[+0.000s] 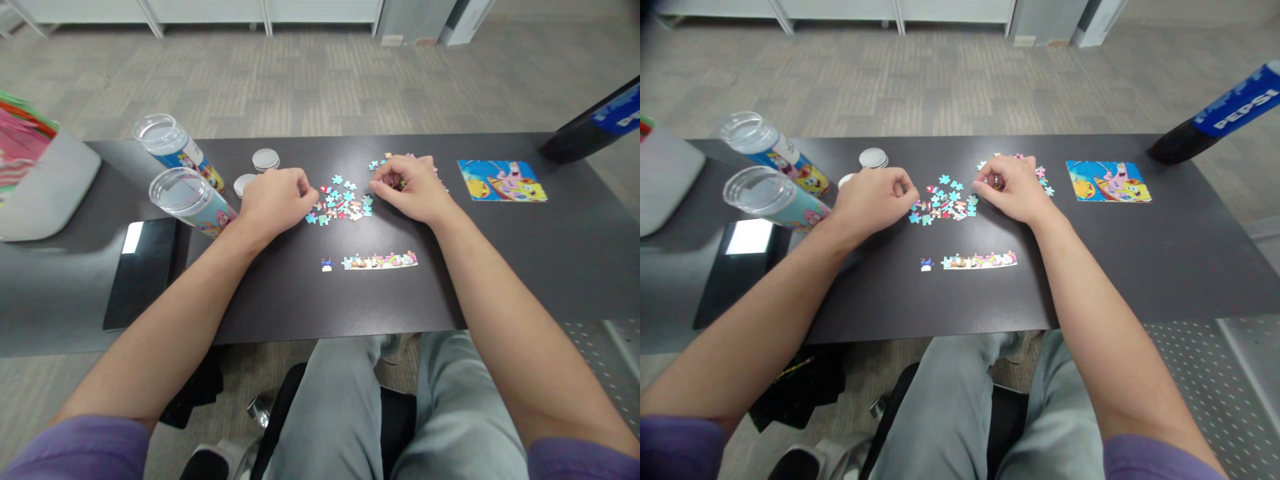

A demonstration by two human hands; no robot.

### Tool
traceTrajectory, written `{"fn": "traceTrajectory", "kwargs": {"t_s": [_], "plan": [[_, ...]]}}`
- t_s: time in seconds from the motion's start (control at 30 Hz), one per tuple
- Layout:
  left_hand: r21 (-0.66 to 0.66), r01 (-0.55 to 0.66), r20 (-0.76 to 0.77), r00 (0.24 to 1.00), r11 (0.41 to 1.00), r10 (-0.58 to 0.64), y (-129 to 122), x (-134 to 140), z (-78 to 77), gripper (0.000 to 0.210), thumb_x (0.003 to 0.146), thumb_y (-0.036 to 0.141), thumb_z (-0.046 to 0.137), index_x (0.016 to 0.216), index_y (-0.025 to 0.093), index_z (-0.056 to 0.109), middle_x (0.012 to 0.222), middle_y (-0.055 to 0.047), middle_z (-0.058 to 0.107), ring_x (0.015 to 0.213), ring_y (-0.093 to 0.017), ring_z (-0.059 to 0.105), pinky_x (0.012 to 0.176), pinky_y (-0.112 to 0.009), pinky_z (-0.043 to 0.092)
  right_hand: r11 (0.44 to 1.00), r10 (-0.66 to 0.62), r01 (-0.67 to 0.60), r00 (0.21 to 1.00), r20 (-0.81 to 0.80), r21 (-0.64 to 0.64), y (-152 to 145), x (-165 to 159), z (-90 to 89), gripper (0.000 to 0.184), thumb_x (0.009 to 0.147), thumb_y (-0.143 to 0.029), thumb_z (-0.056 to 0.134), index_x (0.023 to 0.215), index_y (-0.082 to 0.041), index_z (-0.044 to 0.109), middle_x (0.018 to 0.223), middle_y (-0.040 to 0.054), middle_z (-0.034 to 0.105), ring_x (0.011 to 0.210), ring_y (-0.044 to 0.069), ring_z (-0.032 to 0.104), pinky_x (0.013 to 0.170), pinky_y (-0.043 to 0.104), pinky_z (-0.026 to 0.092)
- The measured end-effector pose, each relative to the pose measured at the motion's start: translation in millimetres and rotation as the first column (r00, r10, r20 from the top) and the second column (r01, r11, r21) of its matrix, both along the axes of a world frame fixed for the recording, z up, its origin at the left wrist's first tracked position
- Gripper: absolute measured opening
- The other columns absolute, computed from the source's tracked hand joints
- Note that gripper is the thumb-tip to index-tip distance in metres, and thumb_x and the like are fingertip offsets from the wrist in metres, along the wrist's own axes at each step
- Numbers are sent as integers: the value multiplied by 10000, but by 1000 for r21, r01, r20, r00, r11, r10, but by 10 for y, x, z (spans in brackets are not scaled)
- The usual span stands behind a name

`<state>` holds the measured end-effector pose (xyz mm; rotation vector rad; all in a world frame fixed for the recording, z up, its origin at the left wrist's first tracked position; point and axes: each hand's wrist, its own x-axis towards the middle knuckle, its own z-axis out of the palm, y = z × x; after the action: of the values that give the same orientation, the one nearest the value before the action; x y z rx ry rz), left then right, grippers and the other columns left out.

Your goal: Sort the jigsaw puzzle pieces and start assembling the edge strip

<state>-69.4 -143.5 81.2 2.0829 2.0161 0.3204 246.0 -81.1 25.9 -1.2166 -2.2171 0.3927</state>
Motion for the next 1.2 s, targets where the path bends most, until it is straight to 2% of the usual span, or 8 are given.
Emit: {"fn": "traceTrajectory", "kwargs": {"t_s": [0.17,0.43,0.7,0.87,1.03,1.2], "plan": [[40,13,21,1000,999,-14,25,-36,-90,225,1119,417,774,1079,299,961,1015,-85,935,1046,-330,858,970,-452,676,1000,24,-24,1000,-5,6,-8,-8,8,166,1075,-421,816,987,-292,761,935,58,776,870,314,680,1161,680,456],[27,62,56,996,998,-64,2,-26,-70,304,1144,340,724,1311,338,978,1049,-42,940,974,-287,824,864,-411,585,1000,-9,9,1000,-6,4,-10,-18,-1,99,1047,-370,820,992,-305,769,951,57,789,886,335,707,1158,664,485],[13,103,54,993,995,-103,-4,-23,-27,362,1181,379,690,1340,359,1015,1080,-53,949,1020,-299,841,857,-409,569,1000,-3,3,1000,5,25,-3,-26,7,116,1043,-371,815,974,-287,775,918,47,781,870,322,692,1146,655,485],[34,144,70,987,989,-146,7,-11,-42,372,1170,359,715,1359,358,1035,1072,-58,945,1041,-303,847,916,-404,600,1000,-1,1,1000,28,1,-8,-21,19,138,1080,-376,825,989,-287,772,932,59,755,886,322,690,1156,654,463],[33,200,51,978,979,-202,17,-14,-83,422,1164,351,736,1446,423,1042,1205,-46,954,1096,-293,853,923,-388,593,1000,-4,4,1000,23,-1,-15,-25,23,121,1086,-373,804,999,-301,762,932,58,743,911,341,702,1152,646,465],[51,193,-7,981,980,-192,23,-42,-107,419,1177,386,716,1411,477,1052,1241,-68,957,1180,-335,866,940,-419,601,1000,-13,14,999,30,-13,-36,-45,48,133,1078,-386,815,988,-307,756,932,61,747,932,358,711,1150,645,481]]}}
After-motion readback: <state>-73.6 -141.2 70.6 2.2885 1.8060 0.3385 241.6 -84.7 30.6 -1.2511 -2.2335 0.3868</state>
